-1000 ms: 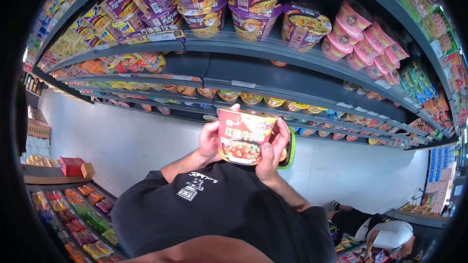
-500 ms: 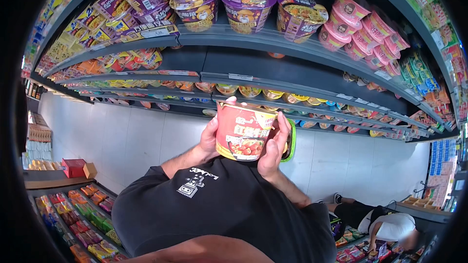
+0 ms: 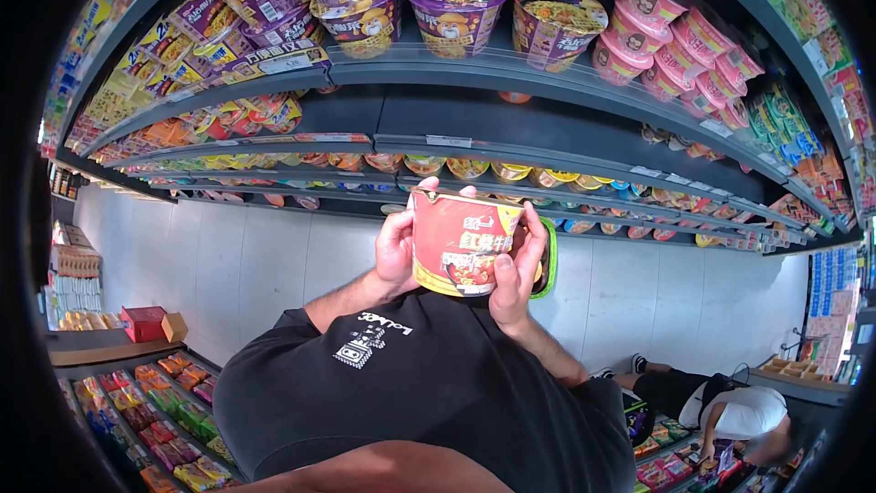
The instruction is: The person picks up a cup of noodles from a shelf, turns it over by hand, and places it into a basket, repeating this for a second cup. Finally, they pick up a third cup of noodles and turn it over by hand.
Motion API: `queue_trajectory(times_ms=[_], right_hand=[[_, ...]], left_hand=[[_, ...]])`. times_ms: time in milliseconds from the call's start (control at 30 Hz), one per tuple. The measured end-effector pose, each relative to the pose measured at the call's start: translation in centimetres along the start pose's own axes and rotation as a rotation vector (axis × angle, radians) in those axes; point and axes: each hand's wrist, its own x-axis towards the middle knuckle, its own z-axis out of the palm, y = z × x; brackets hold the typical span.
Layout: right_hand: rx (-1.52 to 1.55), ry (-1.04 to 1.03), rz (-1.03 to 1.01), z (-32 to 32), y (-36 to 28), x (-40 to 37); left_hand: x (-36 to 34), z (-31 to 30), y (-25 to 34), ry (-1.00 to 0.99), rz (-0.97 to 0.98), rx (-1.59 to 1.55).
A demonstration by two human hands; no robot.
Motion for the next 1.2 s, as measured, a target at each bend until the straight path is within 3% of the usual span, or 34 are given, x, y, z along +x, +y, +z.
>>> queue_trajectory(times_ms=[333, 633, 733, 833, 1033, 1200], right_hand=[[-0.006, 0.018, -0.006, -0.2, 0.2, 0.4], [0.028, -0.034, 0.086, 0.4, -0.2, 0.0], [-0.039, -0.014, 0.066, 0.4, -0.2, -0.1], [0.006, 0.002, 0.069, 0.5, -0.1, -0.2], [0.018, -0.007, 0.066, 0.2, 0.2, -0.1], [0.02, -0.01, 0.061, -0.1, 0.8, -0.3]], left_hand=[[0.1, -0.4, -0.4, -0.038, 0.088, -0.055], [-0.2, -0.8, -0.4, -0.074, 0.207, 0.325], [-0.2, 0.3, 0.0, 0.061, 0.154, 0.087], [-0.3, 0.6, 0.1, 0.058, 0.162, 0.2], [-0.3, 0.0, 0.6, -0.007, 0.146, 0.043], [-0.1, 0.9, 1.2, 0.045, 0.143, 0.123]])
